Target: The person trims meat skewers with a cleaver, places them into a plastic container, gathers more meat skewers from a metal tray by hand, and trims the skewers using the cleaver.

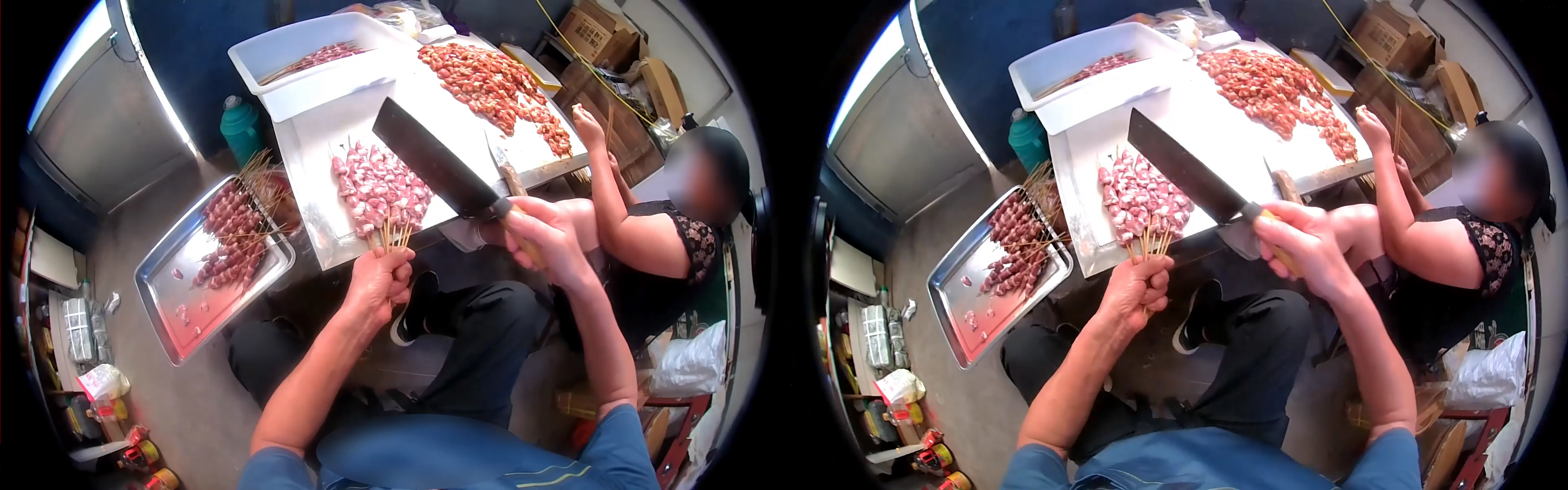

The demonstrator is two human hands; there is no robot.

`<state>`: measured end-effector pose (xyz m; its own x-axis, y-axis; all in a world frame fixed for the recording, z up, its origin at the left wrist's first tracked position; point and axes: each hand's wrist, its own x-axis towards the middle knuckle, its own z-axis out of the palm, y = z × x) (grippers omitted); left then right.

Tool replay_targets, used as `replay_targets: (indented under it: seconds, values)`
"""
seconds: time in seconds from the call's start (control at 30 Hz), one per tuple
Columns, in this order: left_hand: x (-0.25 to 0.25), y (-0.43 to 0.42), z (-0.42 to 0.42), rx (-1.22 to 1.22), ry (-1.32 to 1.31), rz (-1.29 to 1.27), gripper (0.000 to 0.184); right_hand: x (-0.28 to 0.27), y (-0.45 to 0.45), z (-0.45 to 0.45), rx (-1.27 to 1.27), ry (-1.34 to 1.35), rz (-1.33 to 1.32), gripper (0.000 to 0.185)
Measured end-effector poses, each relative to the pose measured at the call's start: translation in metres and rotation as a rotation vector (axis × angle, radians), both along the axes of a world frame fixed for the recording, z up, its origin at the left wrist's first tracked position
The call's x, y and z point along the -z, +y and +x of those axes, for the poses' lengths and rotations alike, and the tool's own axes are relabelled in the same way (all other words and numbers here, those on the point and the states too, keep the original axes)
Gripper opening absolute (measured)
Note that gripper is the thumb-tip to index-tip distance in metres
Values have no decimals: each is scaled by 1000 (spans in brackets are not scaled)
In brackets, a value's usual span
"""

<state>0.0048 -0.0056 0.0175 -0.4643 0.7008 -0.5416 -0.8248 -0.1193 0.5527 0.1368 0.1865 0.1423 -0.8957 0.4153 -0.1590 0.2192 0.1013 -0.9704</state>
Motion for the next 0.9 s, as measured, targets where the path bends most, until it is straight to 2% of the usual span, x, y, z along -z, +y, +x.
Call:
replay_targets:
  seconds: [0.07,0.1,0.13,0.2,0.37,0.6,0.73,0.8,0.9]
  values:
    - [1,1,0,0,0,3,9,7,-3,-6,-56,-104,3,24]
    - [2,0,0,-5,-2,6,8,12,-2,-1,-85,-257,96,31]
    - [2,1,1,-11,-5,11,8,21,1,8,-159,-214,70,32]
    - [0,1,1,-17,-2,11,8,15,-3,30,-58,-249,-29,34]
    - [-1,2,2,-36,-16,6,8,1,13,73,34,-250,-21,34]
    - [0,1,1,-21,15,5,8,15,-4,14,22,-47,-132,28]
    - [-1,1,1,-25,18,-15,8,29,-3,19,-139,-177,-75,26]
    - [-2,1,2,-31,13,-10,8,5,-4,36,-54,-286,-60,25]
    - [0,2,3,-31,8,-8,8,-7,15,64,-95,-318,27,29]
